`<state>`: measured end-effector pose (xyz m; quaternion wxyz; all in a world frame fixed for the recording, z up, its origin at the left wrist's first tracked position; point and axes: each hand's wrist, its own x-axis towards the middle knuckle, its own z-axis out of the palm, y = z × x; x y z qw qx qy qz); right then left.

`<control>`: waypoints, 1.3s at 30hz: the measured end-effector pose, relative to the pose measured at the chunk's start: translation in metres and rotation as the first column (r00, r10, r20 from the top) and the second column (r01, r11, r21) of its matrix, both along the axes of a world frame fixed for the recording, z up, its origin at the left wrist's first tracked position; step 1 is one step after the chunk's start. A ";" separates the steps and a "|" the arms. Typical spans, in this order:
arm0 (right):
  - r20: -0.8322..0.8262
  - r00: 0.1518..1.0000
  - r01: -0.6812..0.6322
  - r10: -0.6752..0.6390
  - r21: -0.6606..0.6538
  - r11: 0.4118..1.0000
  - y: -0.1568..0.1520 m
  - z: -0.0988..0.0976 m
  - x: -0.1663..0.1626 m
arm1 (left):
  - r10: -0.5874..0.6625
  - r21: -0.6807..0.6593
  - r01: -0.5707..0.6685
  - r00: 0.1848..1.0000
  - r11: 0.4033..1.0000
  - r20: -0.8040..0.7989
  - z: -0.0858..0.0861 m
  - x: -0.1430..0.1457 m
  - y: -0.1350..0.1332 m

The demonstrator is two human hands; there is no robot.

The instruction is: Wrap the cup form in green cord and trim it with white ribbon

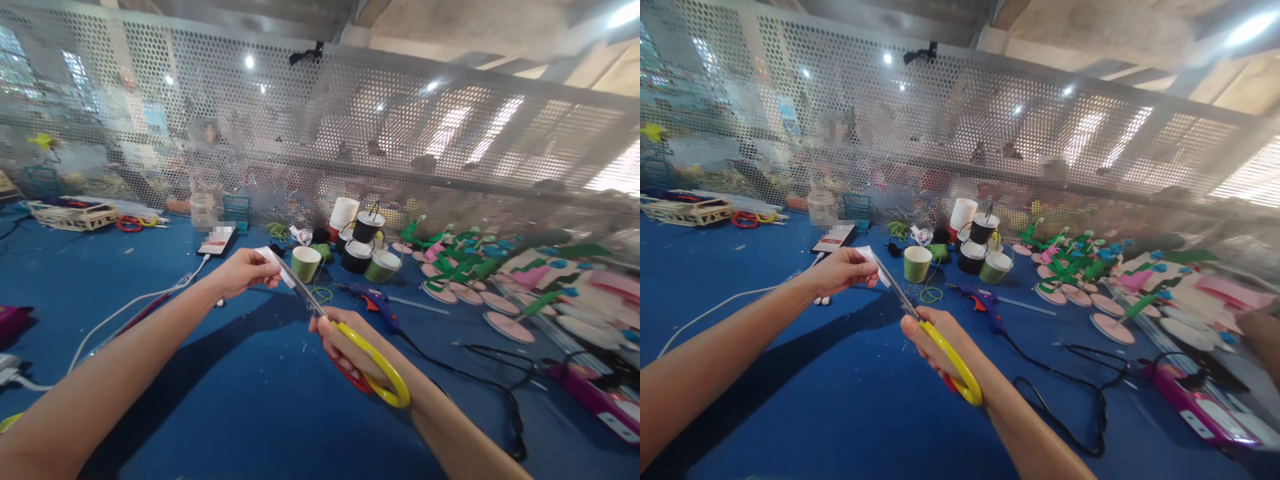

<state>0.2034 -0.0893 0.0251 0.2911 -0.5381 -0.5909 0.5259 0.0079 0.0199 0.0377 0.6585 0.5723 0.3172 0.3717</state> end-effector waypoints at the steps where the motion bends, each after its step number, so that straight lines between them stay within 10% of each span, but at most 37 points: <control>1: -0.032 0.999 0.010 -0.011 -0.016 1.000 -0.001 -0.001 -0.001 | 0.005 0.000 -0.005 1.000 1.000 0.005 0.000 0.000 0.000; 39: -0.016 0.999 -0.047 0.048 0.036 0.998 0.003 -0.007 0.000 | 0.089 -0.013 -0.088 0.991 0.996 0.101 -0.001 0.001 0.005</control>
